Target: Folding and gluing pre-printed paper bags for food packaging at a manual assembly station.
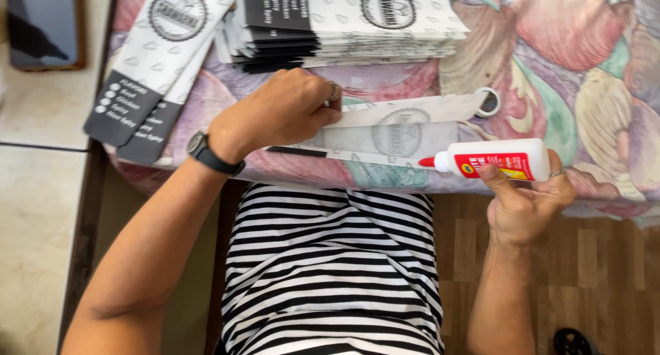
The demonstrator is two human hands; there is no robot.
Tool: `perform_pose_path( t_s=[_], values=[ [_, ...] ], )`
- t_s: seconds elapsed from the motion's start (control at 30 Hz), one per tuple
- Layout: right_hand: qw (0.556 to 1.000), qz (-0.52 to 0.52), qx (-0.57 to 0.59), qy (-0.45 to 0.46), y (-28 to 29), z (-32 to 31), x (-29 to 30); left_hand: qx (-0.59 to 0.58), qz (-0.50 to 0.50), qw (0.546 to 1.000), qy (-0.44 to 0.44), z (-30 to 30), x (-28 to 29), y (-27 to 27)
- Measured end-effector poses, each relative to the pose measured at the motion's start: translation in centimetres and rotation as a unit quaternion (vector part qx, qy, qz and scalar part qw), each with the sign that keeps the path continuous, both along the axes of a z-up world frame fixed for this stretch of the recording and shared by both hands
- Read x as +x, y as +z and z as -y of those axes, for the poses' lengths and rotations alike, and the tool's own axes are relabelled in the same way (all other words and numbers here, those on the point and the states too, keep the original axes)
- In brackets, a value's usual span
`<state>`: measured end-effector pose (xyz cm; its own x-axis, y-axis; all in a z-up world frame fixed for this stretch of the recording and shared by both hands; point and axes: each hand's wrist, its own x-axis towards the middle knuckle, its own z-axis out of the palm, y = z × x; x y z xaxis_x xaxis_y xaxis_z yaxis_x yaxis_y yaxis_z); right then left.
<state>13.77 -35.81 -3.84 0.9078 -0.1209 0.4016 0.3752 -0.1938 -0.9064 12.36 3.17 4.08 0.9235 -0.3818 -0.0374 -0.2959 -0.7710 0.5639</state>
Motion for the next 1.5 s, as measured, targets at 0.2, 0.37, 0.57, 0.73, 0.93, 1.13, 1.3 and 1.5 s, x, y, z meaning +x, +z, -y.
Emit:
perform_pose_path(
  t_s=[0.2, 0.37, 0.57, 0.73, 0.93, 1.13, 1.3, 1.5],
  values=[
    [0.996, -0.027, -0.043, 0.07, 1.7, -9.0, -1.7, -0.019, -0.051, 0.998, -0.011, -1.0, 1.7, -0.2],
    [0.984, -0.002, 0.044, 0.171, -1.8, -13.8, -1.5, -0.041, -0.077, 0.996, 0.03, -0.8, 3.0, -1.4],
    [0.976, 0.02, 0.06, 0.208, -0.7, -19.9, -3.1, -0.072, -0.097, 0.993, 0.012, -1.1, 2.9, -1.0],
    [0.964, 0.045, 0.113, 0.238, -1.2, -15.9, -2.8, -0.068, -0.075, 0.995, -0.006, -0.1, 0.1, 0.1],
    [0.958, -0.029, 0.198, 0.203, 1.6, -7.9, -2.5, 0.085, 0.248, 0.965, 0.018, 2.6, -6.6, -4.8],
    [0.923, -0.126, 0.264, 0.248, 1.9, -10.0, -4.2, 0.041, 0.334, 0.938, 0.081, 3.6, -7.6, -6.6],
    [0.865, -0.21, 0.322, 0.323, 1.8, -13.6, -6.5, -0.007, 0.36, 0.928, 0.096, 4.1, -7.8, -6.2],
    [0.837, -0.234, 0.347, 0.351, 1.5, -12.8, -6.5, -0.026, 0.346, 0.932, 0.107, 4.3, -8.1, -6.4]
  ],
)
